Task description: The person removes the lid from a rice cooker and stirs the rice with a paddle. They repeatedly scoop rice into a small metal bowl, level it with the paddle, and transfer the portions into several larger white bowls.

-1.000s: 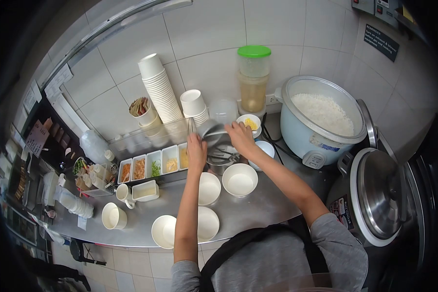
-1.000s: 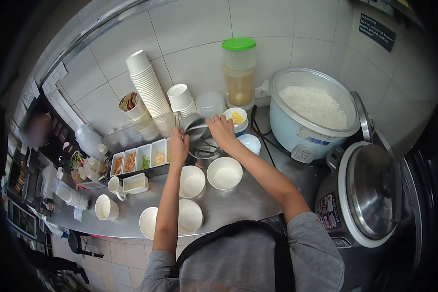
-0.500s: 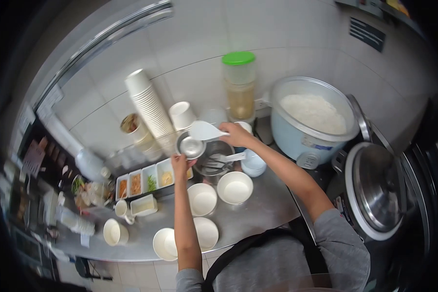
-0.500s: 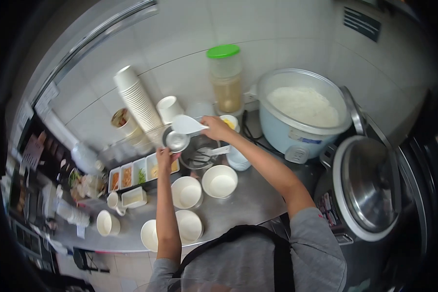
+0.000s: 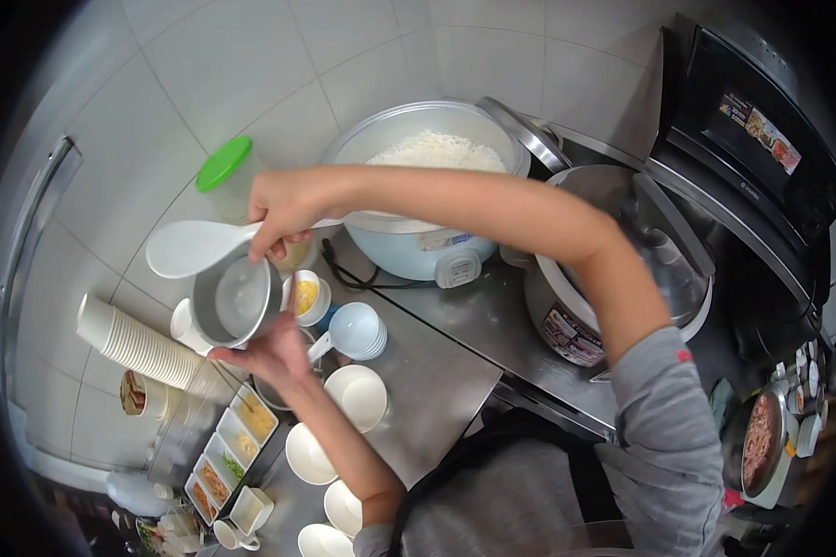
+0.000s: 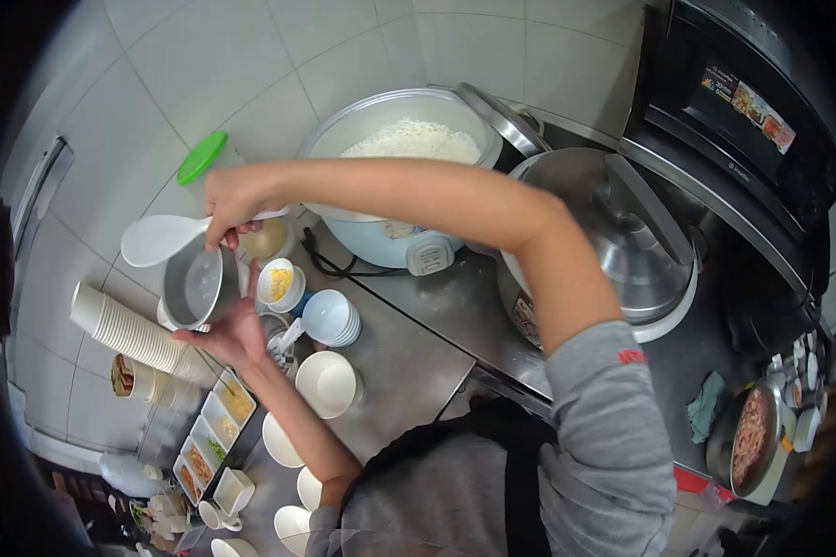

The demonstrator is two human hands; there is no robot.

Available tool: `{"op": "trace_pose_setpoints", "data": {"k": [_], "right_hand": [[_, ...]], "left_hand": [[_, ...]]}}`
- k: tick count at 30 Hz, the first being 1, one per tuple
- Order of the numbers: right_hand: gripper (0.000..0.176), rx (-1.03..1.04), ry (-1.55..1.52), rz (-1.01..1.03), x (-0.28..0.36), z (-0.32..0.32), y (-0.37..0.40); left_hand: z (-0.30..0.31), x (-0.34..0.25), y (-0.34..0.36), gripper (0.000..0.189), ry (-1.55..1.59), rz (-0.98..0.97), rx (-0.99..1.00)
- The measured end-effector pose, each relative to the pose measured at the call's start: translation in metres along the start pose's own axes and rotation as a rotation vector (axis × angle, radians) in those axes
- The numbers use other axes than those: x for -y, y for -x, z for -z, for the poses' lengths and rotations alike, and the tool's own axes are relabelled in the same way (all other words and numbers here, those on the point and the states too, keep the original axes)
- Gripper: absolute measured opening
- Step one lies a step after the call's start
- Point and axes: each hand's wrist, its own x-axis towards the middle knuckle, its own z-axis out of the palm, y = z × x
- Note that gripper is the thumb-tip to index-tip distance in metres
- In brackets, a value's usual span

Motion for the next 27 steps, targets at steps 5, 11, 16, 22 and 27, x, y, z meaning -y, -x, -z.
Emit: {"op": "trace_pose_setpoints", "data": {"k": [5,11,16,22,27], "right_hand": [[0.033,-0.236,0.128,-0.232,-0.034,0.081,0.038],[0.023,-0.341,1.071,-0.642,-0.194,0.194,0.065],[0.013,-0.38,1.311,-0.494,-0.292,0.2,0.068],[0.005,-0.19,1.552,-0.131,-0.271,0.151,0.091],[0.003,0.077,1.369,-0.116,-0.245,0.152,0.126]], "left_hand": [[-0.008,0.074,0.008,0.085,0.216,0.209,-0.109],[0.033,0.089,0.035,0.086,0.358,0.288,-0.157],[0.044,0.105,0.038,0.094,0.232,0.258,-0.174],[0.043,0.122,0.018,0.098,0.295,0.3,-0.24],[0.039,0.123,0.019,0.1,0.302,0.291,-0.303]]}}
